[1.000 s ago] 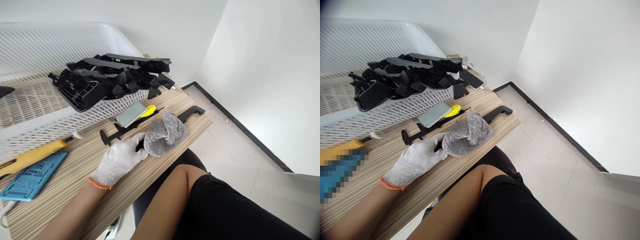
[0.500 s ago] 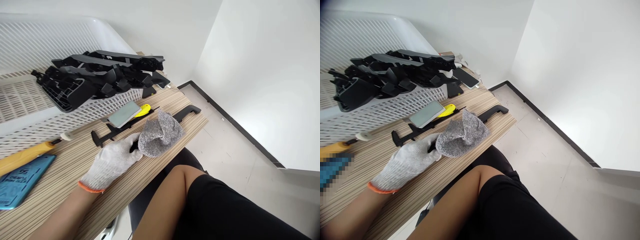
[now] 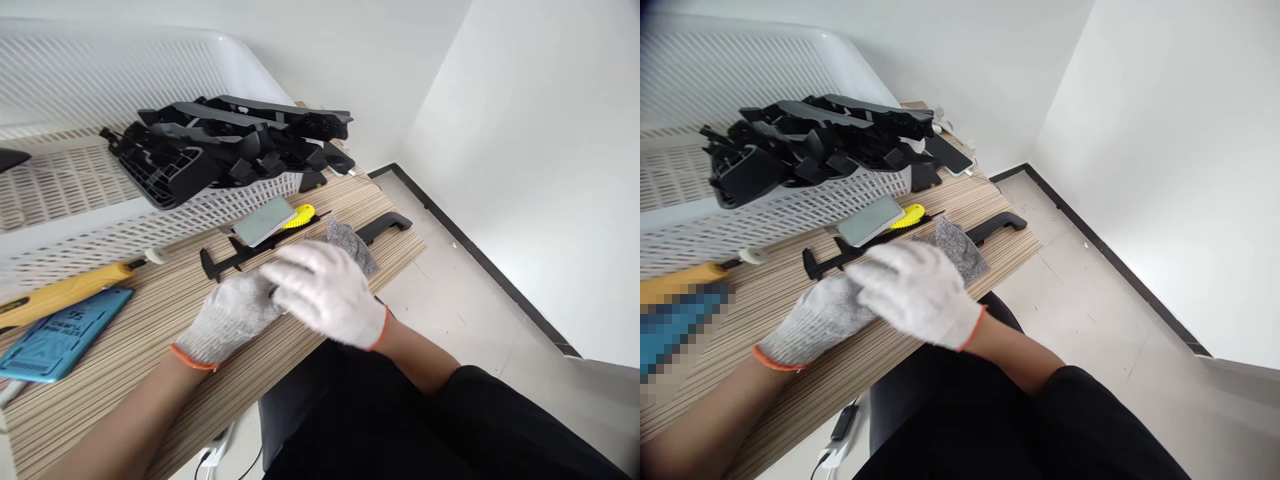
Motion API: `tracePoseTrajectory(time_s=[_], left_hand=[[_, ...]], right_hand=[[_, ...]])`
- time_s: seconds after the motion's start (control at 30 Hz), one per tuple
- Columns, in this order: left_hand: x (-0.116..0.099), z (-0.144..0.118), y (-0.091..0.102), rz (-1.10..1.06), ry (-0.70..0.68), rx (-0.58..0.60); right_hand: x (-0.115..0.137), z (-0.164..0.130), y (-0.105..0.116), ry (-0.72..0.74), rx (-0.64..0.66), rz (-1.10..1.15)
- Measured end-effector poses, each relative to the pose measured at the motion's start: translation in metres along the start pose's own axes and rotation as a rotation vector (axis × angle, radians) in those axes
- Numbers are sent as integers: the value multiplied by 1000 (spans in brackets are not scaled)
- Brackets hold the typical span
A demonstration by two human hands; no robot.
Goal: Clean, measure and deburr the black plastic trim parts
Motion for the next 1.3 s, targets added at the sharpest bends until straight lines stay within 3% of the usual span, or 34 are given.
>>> tracePoseTrajectory(time_s=[0.17,0.27,0.4,0.57,0.77,1.0,1.1,1.23,1.3], left_hand=[[-2,-2,1,-89,34,12],[-2,-3,3,-83,70,13],[-4,-3,2,-109,33,9],[-9,-5,0,-132,-5,28],[-13,-7,3,-131,24,15],[-12,-6,2,-132,25,16],[-13,-5,3,-125,26,12],[-12,-5,3,-104,32,16],[-11,-6,3,-104,30,18]], right_hand=[[-65,-23,-19,-21,78,-137],[-94,-32,-21,-109,75,-222],[-87,-29,-30,-38,105,-176],[-79,-23,-49,164,277,208],[-112,-17,-23,43,201,375],[-166,-35,22,-158,-12,149],[-150,-34,14,-121,-31,133],[-107,-27,-25,22,143,210],[-106,-27,-29,54,176,224]])
Point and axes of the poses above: each hand's wrist, its own z-axis towards the middle knuckle, its own y-axis out of the back of the hand, x = y × z, the point moved 10 cm from there along z, towards the middle knuckle, and after that the axes turned 7 degrees about -x, right-handed, at the moved point
